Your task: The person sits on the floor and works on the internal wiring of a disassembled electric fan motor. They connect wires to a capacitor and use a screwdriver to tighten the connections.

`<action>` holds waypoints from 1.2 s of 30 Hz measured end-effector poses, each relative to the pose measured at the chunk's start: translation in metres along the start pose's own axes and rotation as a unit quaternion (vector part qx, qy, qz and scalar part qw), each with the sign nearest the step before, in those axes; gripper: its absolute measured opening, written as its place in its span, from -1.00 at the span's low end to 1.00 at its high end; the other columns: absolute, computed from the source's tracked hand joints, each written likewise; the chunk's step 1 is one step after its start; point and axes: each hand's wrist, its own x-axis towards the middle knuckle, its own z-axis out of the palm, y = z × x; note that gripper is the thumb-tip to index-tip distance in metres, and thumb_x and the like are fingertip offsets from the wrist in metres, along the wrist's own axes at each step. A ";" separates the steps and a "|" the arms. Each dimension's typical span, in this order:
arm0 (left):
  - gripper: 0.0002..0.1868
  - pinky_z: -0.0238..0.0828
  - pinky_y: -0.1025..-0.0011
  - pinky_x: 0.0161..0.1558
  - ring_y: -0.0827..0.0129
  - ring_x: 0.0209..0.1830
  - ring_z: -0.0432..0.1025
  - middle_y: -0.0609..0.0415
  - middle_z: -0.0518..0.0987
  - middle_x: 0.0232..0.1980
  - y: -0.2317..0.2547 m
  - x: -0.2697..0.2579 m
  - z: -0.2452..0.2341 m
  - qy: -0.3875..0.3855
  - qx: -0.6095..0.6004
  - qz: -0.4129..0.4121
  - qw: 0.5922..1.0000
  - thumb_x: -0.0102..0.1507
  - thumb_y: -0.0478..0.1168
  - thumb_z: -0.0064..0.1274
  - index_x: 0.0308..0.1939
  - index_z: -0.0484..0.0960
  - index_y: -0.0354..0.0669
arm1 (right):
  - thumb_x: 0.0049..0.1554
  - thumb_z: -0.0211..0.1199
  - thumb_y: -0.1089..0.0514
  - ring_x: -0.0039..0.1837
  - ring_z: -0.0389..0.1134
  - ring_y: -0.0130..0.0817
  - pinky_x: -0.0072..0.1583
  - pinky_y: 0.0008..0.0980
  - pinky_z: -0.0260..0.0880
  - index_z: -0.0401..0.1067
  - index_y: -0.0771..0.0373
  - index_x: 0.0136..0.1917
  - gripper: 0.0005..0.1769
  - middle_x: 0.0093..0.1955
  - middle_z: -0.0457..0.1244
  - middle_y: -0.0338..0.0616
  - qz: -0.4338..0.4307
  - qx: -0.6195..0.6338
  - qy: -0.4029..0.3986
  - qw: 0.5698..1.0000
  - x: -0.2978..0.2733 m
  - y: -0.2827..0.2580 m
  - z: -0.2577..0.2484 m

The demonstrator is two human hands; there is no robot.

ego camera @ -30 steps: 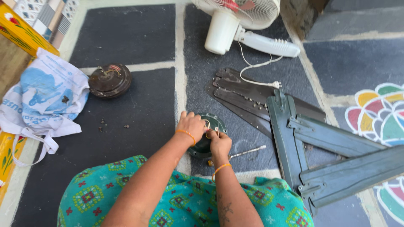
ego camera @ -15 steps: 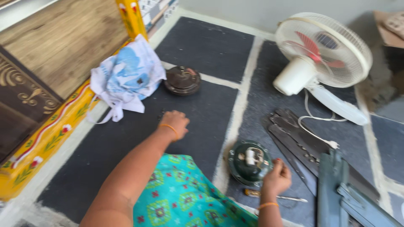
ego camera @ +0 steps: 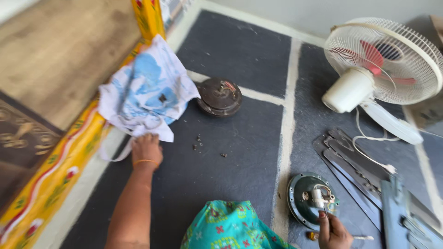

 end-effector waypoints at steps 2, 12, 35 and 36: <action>-0.46 0.14 0.05 0.40 0.14 0.31 0.36 0.09 0.47 0.27 -0.008 0.016 0.014 0.056 0.001 -0.004 0.998 0.22 0.02 0.19 0.28 0.55 0.07 | 0.30 0.26 0.03 -0.28 0.46 -0.44 -0.11 -0.42 0.43 0.61 0.28 0.01 -0.73 -0.29 0.43 -0.15 0.059 -0.026 -0.017 0.998 -0.003 -0.003 0.001; -0.82 0.20 0.09 0.26 0.22 0.02 0.46 0.15 0.66 -0.24 -0.023 0.039 0.028 0.169 0.021 0.085 0.982 0.28 -0.24 -0.01 -0.20 0.73 -0.05 | 0.27 0.24 0.00 -0.26 0.44 -0.49 -0.12 -0.44 0.42 0.60 0.22 0.00 -0.73 -0.31 0.42 -0.21 0.019 -0.043 -0.081 0.996 0.007 -0.031 0.043; -0.91 0.48 0.13 -0.04 0.06 -0.11 0.53 0.01 0.64 -0.16 -0.038 0.000 0.021 0.018 -0.230 -0.081 0.970 0.15 -0.21 0.21 -0.31 0.78 0.09 | 0.31 0.26 0.01 -0.26 0.35 -0.56 -0.09 -0.49 0.36 0.64 0.30 -0.03 -0.68 -0.35 0.42 -0.17 0.024 -0.031 -0.126 0.991 -0.017 -0.040 0.040; -0.93 0.48 0.13 -0.05 0.05 -0.12 0.53 0.01 0.63 -0.15 -0.036 -0.002 0.032 0.034 -0.250 -0.091 0.963 0.16 -0.18 0.24 -0.31 0.80 0.10 | 0.33 0.23 0.01 -0.28 0.32 -0.55 -0.14 -0.47 0.33 0.64 0.30 0.01 -0.68 -0.32 0.42 -0.18 0.051 -0.009 -0.122 0.991 -0.017 -0.034 0.033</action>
